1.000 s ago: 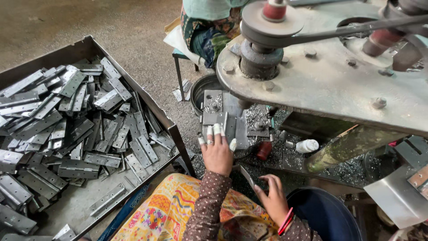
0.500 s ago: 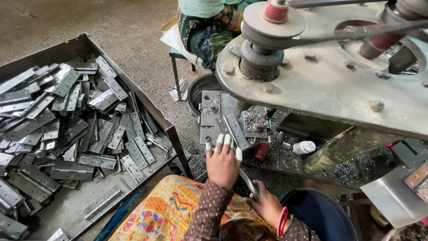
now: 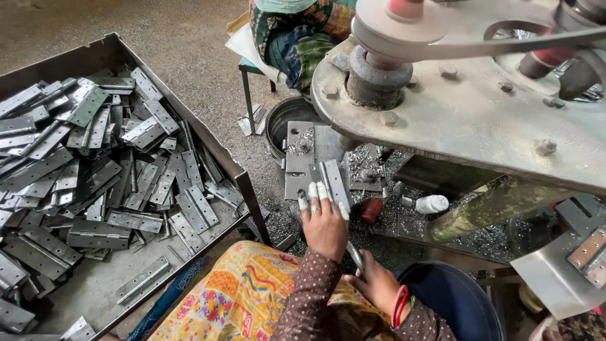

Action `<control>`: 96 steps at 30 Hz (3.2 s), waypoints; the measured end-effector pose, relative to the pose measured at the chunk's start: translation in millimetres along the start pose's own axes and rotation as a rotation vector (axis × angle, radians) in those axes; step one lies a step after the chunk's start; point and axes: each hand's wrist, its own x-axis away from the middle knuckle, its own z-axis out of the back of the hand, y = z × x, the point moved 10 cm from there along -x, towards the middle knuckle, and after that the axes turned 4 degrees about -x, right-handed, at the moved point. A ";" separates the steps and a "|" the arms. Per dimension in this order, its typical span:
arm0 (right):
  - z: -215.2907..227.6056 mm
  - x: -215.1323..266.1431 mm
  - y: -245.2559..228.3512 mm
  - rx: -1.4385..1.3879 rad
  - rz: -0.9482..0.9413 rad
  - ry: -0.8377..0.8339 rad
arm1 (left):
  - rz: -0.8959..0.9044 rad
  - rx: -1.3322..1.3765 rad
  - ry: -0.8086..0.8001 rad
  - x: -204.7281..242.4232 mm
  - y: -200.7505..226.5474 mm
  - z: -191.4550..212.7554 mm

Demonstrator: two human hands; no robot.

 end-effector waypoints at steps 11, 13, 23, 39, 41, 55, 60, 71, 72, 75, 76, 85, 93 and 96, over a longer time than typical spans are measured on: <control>-5.0 -2.7 8.9 0.084 0.014 -0.019 | 0.002 0.037 -0.032 -18.6 -7.3 -16.0; -13.8 -6.4 25.7 0.099 0.027 0.009 | -0.003 0.024 -0.012 -24.6 -6.6 -17.3; -97.1 -26.9 108.0 0.192 -0.029 0.079 | -0.022 0.051 0.047 -18.9 -14.6 4.8; -85.8 -22.6 96.1 0.095 0.113 0.065 | -0.053 -0.024 0.185 -10.0 -12.9 14.5; -67.9 -34.8 106.8 0.115 0.093 0.015 | -0.009 0.041 -0.084 -25.1 -15.8 -20.1; -98.1 -28.2 127.4 0.147 -0.044 0.007 | -0.010 0.018 -0.029 -28.2 -14.6 -29.5; -61.0 -26.9 109.0 0.185 0.004 -0.088 | 0.005 0.062 -0.100 -51.3 -14.1 -52.7; -99.4 -20.6 132.1 0.184 -0.213 -0.187 | -0.033 0.044 0.070 -42.9 -15.9 -28.7; -93.9 -21.1 136.6 0.210 -0.273 -0.270 | -0.039 0.047 0.083 -46.2 -16.2 -27.1; -51.6 -29.9 98.7 0.200 0.054 -0.052 | -0.009 0.026 -0.030 -64.7 -22.2 -45.6; -51.5 -28.3 99.7 0.194 0.037 -0.052 | -0.001 0.030 -0.085 -71.0 -23.2 -54.5; -113.8 -29.5 129.6 0.157 -0.107 0.078 | -0.002 0.061 0.089 -80.9 -25.9 -36.6; -21.0 -17.5 112.6 -0.103 -0.148 -0.048 | 0.104 0.212 0.225 -4.6 -97.4 9.2; 2.3 -18.8 110.7 -0.285 -0.132 0.031 | 0.409 0.290 0.410 36.1 -181.0 12.9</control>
